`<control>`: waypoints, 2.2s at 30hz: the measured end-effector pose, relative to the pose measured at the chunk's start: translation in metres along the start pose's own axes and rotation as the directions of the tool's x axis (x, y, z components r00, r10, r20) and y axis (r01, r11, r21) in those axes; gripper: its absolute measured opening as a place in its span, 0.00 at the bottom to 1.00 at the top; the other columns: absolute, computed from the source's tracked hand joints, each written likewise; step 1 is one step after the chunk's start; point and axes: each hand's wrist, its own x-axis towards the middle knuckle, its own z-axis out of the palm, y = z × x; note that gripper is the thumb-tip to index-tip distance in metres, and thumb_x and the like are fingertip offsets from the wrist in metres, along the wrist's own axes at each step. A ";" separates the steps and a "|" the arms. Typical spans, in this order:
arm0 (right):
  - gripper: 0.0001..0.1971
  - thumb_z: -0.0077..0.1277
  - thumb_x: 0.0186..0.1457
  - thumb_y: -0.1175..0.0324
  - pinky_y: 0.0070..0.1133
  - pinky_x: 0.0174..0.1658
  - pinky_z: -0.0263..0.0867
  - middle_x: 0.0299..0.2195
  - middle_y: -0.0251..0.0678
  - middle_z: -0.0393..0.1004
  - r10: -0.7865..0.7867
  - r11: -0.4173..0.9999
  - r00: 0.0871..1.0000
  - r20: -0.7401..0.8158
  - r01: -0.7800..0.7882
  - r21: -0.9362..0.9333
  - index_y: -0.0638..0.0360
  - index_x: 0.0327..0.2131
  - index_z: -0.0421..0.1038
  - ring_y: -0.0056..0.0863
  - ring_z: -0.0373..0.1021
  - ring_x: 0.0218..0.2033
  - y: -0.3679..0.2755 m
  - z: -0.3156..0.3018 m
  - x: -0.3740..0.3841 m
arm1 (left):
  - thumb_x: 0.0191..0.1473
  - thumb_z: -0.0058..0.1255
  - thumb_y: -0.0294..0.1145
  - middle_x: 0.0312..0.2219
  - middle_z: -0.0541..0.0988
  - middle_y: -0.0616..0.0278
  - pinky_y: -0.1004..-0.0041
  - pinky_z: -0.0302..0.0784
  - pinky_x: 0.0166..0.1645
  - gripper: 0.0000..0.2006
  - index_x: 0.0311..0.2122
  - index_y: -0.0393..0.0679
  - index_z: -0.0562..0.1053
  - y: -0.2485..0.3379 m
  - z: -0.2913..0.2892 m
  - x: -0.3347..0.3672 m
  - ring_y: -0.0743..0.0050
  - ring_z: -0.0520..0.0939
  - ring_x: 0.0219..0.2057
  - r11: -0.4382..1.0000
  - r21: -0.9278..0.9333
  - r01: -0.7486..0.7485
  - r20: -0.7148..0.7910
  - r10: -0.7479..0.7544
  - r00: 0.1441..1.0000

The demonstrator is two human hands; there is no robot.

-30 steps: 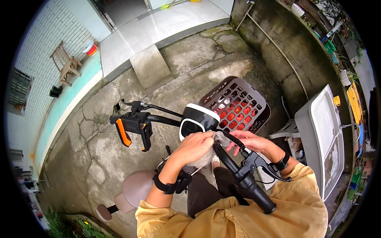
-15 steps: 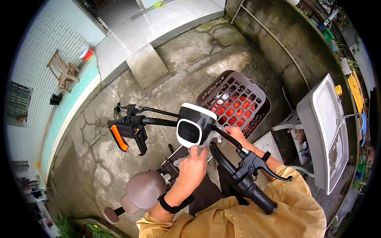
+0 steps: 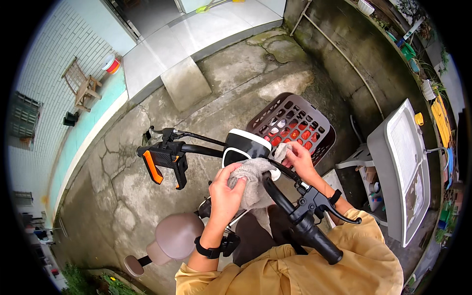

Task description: The person wipes different parts of an electric scooter with a cloth, washes the cloth in a sink with soapy water, and continues wiping the scooter's handlebars, dashboard, and body.

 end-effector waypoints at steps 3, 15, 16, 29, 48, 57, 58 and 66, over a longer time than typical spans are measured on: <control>0.08 0.44 0.58 0.74 0.16 0.41 0.63 0.35 0.28 0.71 -0.231 0.959 0.946 0.228 0.182 0.218 0.63 0.42 0.67 0.14 0.66 0.36 -0.024 0.014 -0.003 | 0.47 0.53 0.21 0.36 0.76 0.59 0.74 0.71 0.44 0.15 0.43 0.37 0.71 0.015 0.001 0.018 0.72 0.77 0.38 0.985 -0.006 -0.170 0.028 0.170 0.985; 0.13 0.47 0.57 0.73 0.20 0.45 0.65 0.42 0.35 0.71 -0.195 0.981 0.979 0.055 0.195 -0.010 0.64 0.45 0.67 0.21 0.69 0.40 -0.004 -0.022 -0.041 | 0.50 0.48 0.18 0.44 0.67 0.58 0.74 0.66 0.50 0.16 0.46 0.34 0.64 0.017 -0.038 -0.046 0.75 0.70 0.44 0.893 -0.371 -0.254 -0.160 0.208 0.965; 0.12 0.47 0.57 0.72 0.20 0.46 0.65 0.43 0.35 0.70 -0.227 0.949 0.973 0.050 0.233 -0.211 0.65 0.45 0.68 0.21 0.69 0.41 -0.014 -0.042 -0.040 | 0.51 0.48 0.19 0.45 0.67 0.58 0.74 0.65 0.52 0.16 0.46 0.35 0.63 0.017 -0.048 -0.052 0.75 0.70 0.45 0.886 -0.316 -0.339 -0.200 0.287 0.937; 0.11 0.47 0.55 0.76 0.20 0.39 0.68 0.35 0.35 0.74 0.028 0.754 0.927 0.375 0.226 -0.617 0.65 0.43 0.69 0.21 0.71 0.34 -0.287 -0.001 -0.127 | 0.54 0.46 0.22 0.54 0.63 0.46 0.69 0.63 0.54 0.16 0.47 0.38 0.60 0.007 -0.090 -0.092 0.69 0.68 0.51 0.708 -0.706 0.017 0.299 0.276 0.913; 0.22 0.48 0.43 0.77 0.20 0.39 0.62 0.32 0.35 0.71 0.232 0.944 0.970 0.074 -0.207 -0.256 0.69 0.47 0.65 0.23 0.66 0.33 -0.190 0.178 -0.008 | 0.46 0.42 0.15 0.56 0.61 0.46 0.67 0.65 0.54 0.22 0.50 0.39 0.67 0.010 -0.079 -0.029 0.52 0.66 0.55 0.814 -0.235 -0.531 0.097 0.563 0.821; 0.20 0.42 0.48 0.80 0.20 0.43 0.63 0.33 0.32 0.73 0.286 0.807 0.923 0.256 -0.088 -0.583 0.60 0.48 0.67 0.23 0.67 0.36 -0.129 0.194 0.058 | 0.56 0.44 0.31 0.37 0.75 0.65 0.76 0.70 0.41 0.10 0.44 0.43 0.69 -0.128 -0.072 0.078 0.76 0.75 0.39 0.350 -0.874 0.337 0.195 -0.384 0.903; 0.21 0.44 0.48 0.78 0.21 0.44 0.63 0.36 0.36 0.73 0.301 0.790 0.921 0.246 -0.097 -0.605 0.60 0.48 0.67 0.25 0.67 0.38 -0.131 0.194 0.059 | 0.57 0.44 0.34 0.36 0.76 0.64 0.76 0.71 0.40 0.12 0.44 0.43 0.69 -0.133 -0.073 0.093 0.76 0.76 0.38 0.350 -0.854 0.386 0.280 -0.316 0.906; 0.15 0.42 0.48 0.77 0.19 0.40 0.65 0.31 0.33 0.72 0.096 0.899 0.987 0.125 -0.032 -0.437 0.63 0.43 0.67 0.20 0.68 0.34 -0.176 0.188 0.055 | 0.56 0.42 0.42 0.33 0.79 0.55 0.70 0.75 0.39 0.20 0.42 0.33 0.72 -0.114 -0.105 0.126 0.68 0.79 0.32 0.378 -0.809 0.451 0.464 -0.062 0.884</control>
